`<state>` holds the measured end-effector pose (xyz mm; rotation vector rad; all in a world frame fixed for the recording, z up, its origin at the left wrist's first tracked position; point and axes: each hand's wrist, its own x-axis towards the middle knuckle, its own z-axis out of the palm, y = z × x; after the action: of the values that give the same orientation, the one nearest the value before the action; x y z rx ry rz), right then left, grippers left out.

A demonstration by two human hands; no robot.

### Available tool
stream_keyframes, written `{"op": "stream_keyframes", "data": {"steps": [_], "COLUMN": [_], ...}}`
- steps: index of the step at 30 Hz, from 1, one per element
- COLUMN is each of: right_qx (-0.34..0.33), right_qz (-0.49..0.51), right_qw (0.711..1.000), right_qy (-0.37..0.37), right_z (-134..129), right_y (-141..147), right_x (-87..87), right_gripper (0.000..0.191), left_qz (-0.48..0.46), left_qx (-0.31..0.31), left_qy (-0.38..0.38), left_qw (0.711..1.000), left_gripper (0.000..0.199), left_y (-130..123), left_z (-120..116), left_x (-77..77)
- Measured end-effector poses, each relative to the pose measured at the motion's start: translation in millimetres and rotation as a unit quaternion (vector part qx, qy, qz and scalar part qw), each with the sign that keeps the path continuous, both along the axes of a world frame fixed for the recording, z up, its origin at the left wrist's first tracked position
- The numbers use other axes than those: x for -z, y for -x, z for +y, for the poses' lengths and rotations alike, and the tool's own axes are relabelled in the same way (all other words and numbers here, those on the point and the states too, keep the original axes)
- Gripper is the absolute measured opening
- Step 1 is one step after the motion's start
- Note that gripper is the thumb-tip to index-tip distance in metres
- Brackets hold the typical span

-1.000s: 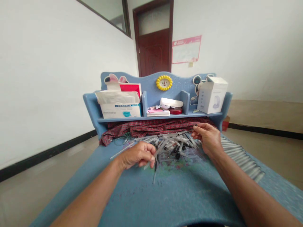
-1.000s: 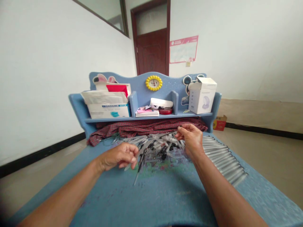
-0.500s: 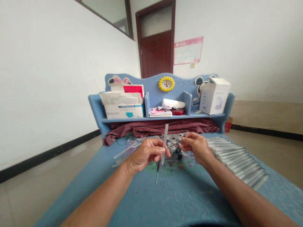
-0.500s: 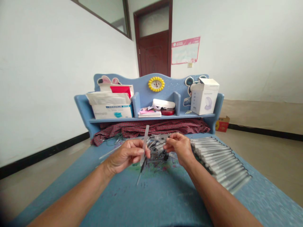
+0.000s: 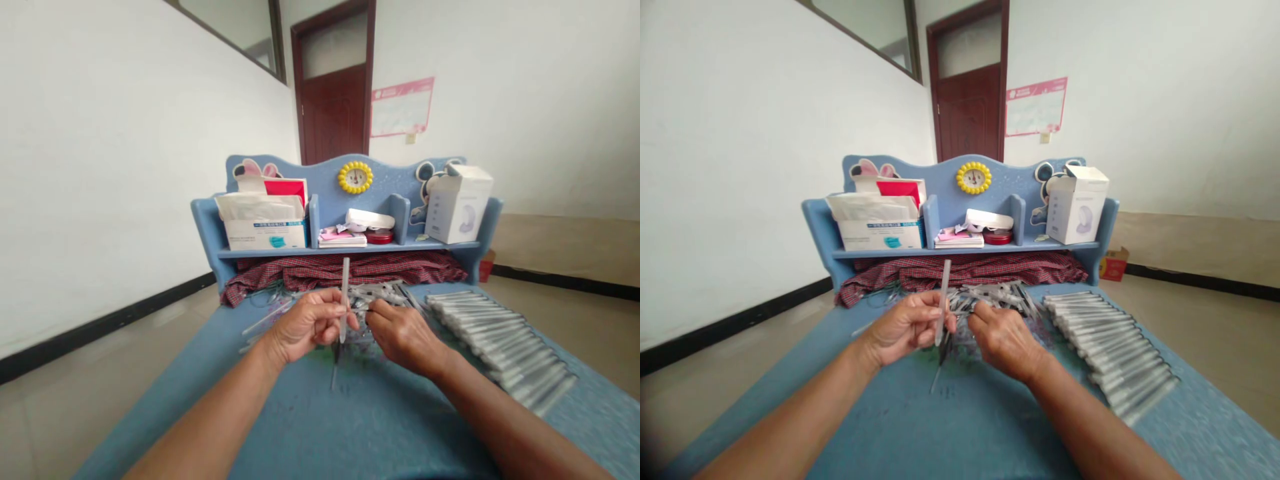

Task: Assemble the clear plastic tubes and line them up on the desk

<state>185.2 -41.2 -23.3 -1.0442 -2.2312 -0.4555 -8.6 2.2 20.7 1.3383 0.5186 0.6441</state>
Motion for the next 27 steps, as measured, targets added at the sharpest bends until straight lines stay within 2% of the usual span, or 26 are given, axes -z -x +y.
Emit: {"op": "stream_keyframes", "data": {"steps": [2,3,4,6,7,8,9,10,11,13,20,27], "right_qx": [0.002,-0.009,-0.03,-0.102,-0.145,-0.186,-0.22,-0.246,-0.263,-0.281,-0.276,-0.276], "right_qz": [0.159,0.267,0.382,0.581,0.648,0.692,0.716,0.727,0.731,0.73,0.722,0.725], "right_qw": [0.986,0.96,0.915,0.785,0.717,0.661,0.621,0.596,0.582,0.571,0.585,0.585], "right_qy": [0.049,0.084,0.121,0.188,0.211,0.224,0.231,0.237,0.241,0.249,0.245,0.238], "right_z": [5.4,7.8,9.6,11.1,10.9,10.2,9.3,8.4,7.5,6.2,3.5,2.8], "right_y": [-8.0,-12.2,-16.0,-22.1,-24.3,-25.9,-26.9,-27.5,-27.6,-27.3,-28.3,-28.4], "right_x": [-0.6,-2.7,-5.8,-14.4,-19.0,-23.1,-26.6,-29.1,-30.6,-31.7,-33.3,-34.2], "right_gripper": [0.013,0.009,0.007,0.01,0.011,0.012,0.012,0.012,0.012,0.011,0.01,0.011], "left_qz": [-0.001,0.016,0.048,0.137,0.18,0.215,0.239,0.255,0.266,0.28,0.285,0.286], "left_qx": [-0.019,-0.031,-0.041,-0.05,-0.046,-0.038,-0.026,-0.013,-0.003,0.003,-0.002,0.014], "left_qy": [-0.025,-0.052,-0.084,-0.15,-0.174,-0.191,-0.202,-0.209,-0.212,-0.218,-0.219,-0.224], "left_qw": [0.999,0.998,0.994,0.978,0.967,0.957,0.949,0.944,0.94,0.935,0.933,0.931], "left_gripper": [0.015,0.015,0.015,0.017,0.017,0.017,0.017,0.016,0.016,0.015,0.017,0.015], "left_y": [4.3,5.8,6.5,4.9,2.7,-0.2,-3.4,-6.6,-9.5,-13.4,-12.6,-12.2], "left_z": [2.9,4.3,5.5,6.7,6.5,5.7,4.4,2.8,1.1,-2.1,-2.6,-3.8], "left_x": [-2.5,-2.9,-2.5,0.6,2.9,5.2,7.2,8.7,9.5,9.2,6.3,8.2]}}
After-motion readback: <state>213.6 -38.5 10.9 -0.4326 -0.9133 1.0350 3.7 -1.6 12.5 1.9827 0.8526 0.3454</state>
